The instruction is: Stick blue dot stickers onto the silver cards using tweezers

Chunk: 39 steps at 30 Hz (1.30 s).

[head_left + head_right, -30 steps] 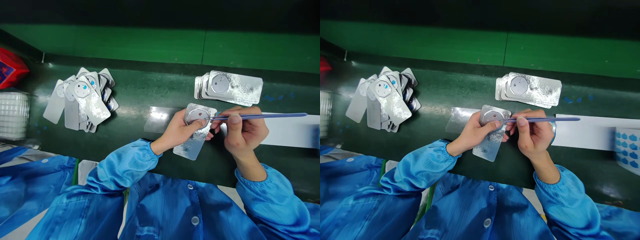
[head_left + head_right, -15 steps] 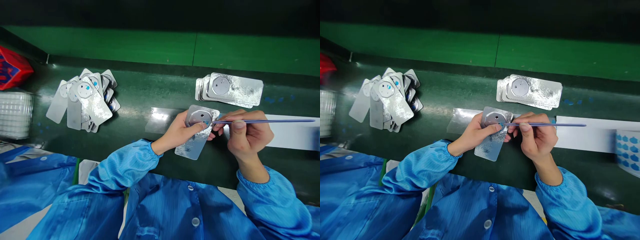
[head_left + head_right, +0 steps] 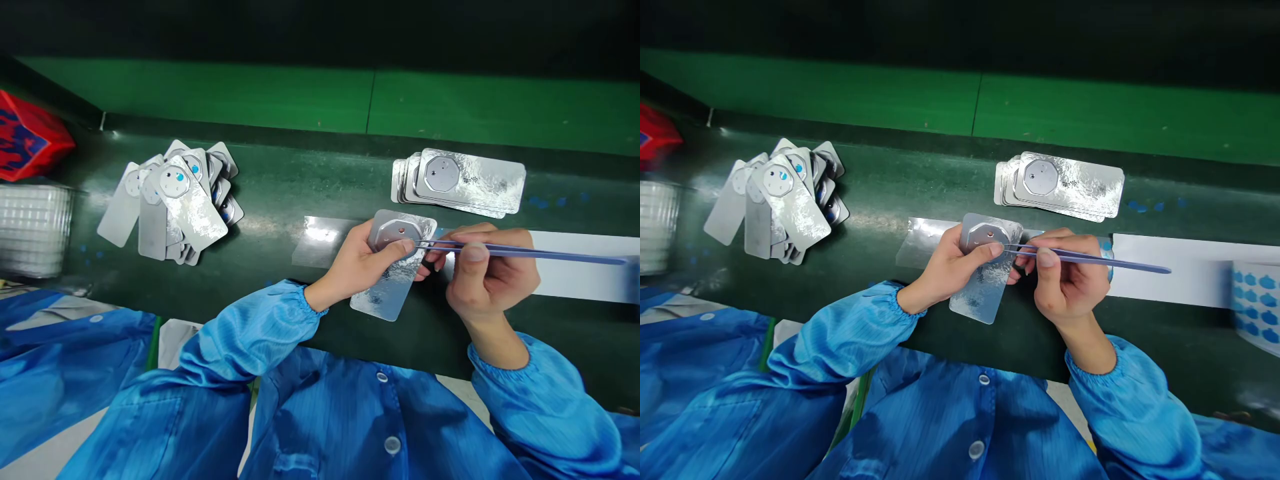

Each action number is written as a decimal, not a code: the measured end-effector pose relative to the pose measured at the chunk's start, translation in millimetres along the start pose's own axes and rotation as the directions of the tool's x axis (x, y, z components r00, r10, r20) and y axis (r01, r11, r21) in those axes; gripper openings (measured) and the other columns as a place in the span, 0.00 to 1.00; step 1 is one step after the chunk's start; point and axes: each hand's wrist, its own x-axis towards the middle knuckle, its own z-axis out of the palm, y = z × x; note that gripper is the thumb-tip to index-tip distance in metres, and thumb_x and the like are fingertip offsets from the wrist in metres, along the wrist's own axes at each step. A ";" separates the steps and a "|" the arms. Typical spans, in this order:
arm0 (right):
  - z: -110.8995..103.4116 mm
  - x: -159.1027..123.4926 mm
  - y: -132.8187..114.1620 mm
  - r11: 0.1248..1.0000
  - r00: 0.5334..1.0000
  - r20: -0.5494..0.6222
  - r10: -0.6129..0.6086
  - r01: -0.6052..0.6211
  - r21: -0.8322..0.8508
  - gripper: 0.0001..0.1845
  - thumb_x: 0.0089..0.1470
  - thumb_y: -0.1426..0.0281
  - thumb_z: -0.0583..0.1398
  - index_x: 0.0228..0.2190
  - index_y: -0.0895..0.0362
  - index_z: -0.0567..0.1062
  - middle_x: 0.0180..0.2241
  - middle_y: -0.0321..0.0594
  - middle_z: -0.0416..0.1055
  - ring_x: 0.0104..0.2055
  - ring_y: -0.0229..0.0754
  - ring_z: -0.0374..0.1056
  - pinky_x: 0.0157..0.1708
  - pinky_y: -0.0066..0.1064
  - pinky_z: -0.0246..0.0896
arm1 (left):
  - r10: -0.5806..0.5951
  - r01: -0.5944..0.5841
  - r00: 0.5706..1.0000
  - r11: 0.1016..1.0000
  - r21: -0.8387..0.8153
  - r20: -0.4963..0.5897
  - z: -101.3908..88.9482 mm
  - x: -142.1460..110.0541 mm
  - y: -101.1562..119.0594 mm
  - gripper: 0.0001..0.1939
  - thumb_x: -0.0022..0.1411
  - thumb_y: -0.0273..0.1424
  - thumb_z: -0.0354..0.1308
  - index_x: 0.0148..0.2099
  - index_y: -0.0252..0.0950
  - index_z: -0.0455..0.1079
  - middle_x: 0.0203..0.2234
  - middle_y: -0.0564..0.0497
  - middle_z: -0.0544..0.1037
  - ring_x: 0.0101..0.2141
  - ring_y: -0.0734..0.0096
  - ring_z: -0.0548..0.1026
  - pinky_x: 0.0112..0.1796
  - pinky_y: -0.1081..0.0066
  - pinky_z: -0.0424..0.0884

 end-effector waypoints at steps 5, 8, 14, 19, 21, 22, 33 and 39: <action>1.4 -1.5 2.9 0.999 1.000 -0.020 0.006 -0.007 -0.035 0.15 0.82 0.52 0.68 0.44 0.47 0.82 0.32 0.38 0.81 0.28 0.45 0.78 0.22 0.37 0.72 | -0.031 0.030 0.998 0.999 0.020 0.049 -1.3 -0.2 2.8 0.30 0.62 0.47 0.87 0.51 0.38 0.76 0.39 0.48 0.91 0.39 0.53 0.94 0.46 0.56 0.94; 0.6 0.0 6.5 0.999 0.999 -0.027 -0.035 0.034 -0.024 0.14 0.82 0.54 0.69 0.44 0.49 0.83 0.31 0.37 0.81 0.27 0.45 0.79 0.21 0.35 0.71 | -0.035 0.033 0.998 0.999 0.039 0.048 -2.1 0.1 2.6 0.30 0.62 0.48 0.86 0.53 0.38 0.76 0.41 0.47 0.91 0.41 0.53 0.94 0.47 0.57 0.94; 1.5 1.2 9.2 0.996 0.996 -0.044 -0.078 0.080 0.033 0.10 0.81 0.57 0.71 0.46 0.49 0.86 0.33 0.38 0.82 0.26 0.45 0.79 0.20 0.36 0.70 | -0.035 0.034 0.999 0.999 0.039 0.030 -0.3 -1.4 3.7 0.31 0.61 0.47 0.87 0.54 0.39 0.77 0.41 0.49 0.91 0.40 0.55 0.94 0.45 0.59 0.93; 3.7 2.4 6.5 0.995 0.991 -0.096 -0.091 0.094 0.023 0.11 0.80 0.56 0.71 0.45 0.49 0.87 0.33 0.38 0.82 0.24 0.45 0.77 0.18 0.37 0.67 | -0.054 0.052 0.998 0.998 0.030 0.046 2.2 -4.0 5.8 0.30 0.63 0.49 0.85 0.53 0.39 0.76 0.38 0.50 0.90 0.38 0.56 0.93 0.44 0.59 0.92; 2.5 2.1 7.0 0.996 0.994 -0.068 -0.087 0.088 0.011 0.11 0.80 0.56 0.71 0.45 0.49 0.87 0.32 0.37 0.82 0.24 0.45 0.77 0.19 0.37 0.67 | -0.050 0.049 0.997 0.998 0.026 0.053 2.0 -4.6 6.0 0.30 0.63 0.49 0.85 0.54 0.39 0.76 0.38 0.50 0.90 0.37 0.57 0.92 0.44 0.59 0.92; 1.5 1.7 7.5 0.996 0.994 -0.060 -0.088 0.089 0.005 0.11 0.81 0.57 0.71 0.45 0.49 0.87 0.32 0.37 0.82 0.24 0.45 0.78 0.19 0.37 0.68 | -0.050 0.049 0.997 0.998 0.029 0.054 1.7 -4.8 6.0 0.31 0.62 0.49 0.86 0.54 0.39 0.76 0.39 0.49 0.90 0.37 0.58 0.92 0.45 0.59 0.92; -5.3 -1.4 8.2 0.991 0.991 0.002 -0.133 0.133 0.022 0.09 0.81 0.60 0.71 0.46 0.49 0.90 0.32 0.38 0.85 0.25 0.45 0.79 0.18 0.36 0.68 | 0.053 -0.055 0.998 0.988 0.144 0.017 -2.7 1.2 4.8 0.25 0.62 0.47 0.84 0.48 0.39 0.78 0.36 0.51 0.87 0.37 0.63 0.87 0.43 0.62 0.89; -4.5 -0.4 7.0 0.989 0.995 -0.002 -0.101 0.100 0.105 0.09 0.80 0.60 0.72 0.46 0.50 0.91 0.31 0.39 0.84 0.25 0.46 0.80 0.18 0.35 0.69 | 0.111 -0.105 0.994 0.973 0.204 -0.017 -5.9 2.8 3.8 0.20 0.61 0.42 0.81 0.46 0.39 0.78 0.38 0.51 0.86 0.38 0.66 0.85 0.44 0.66 0.85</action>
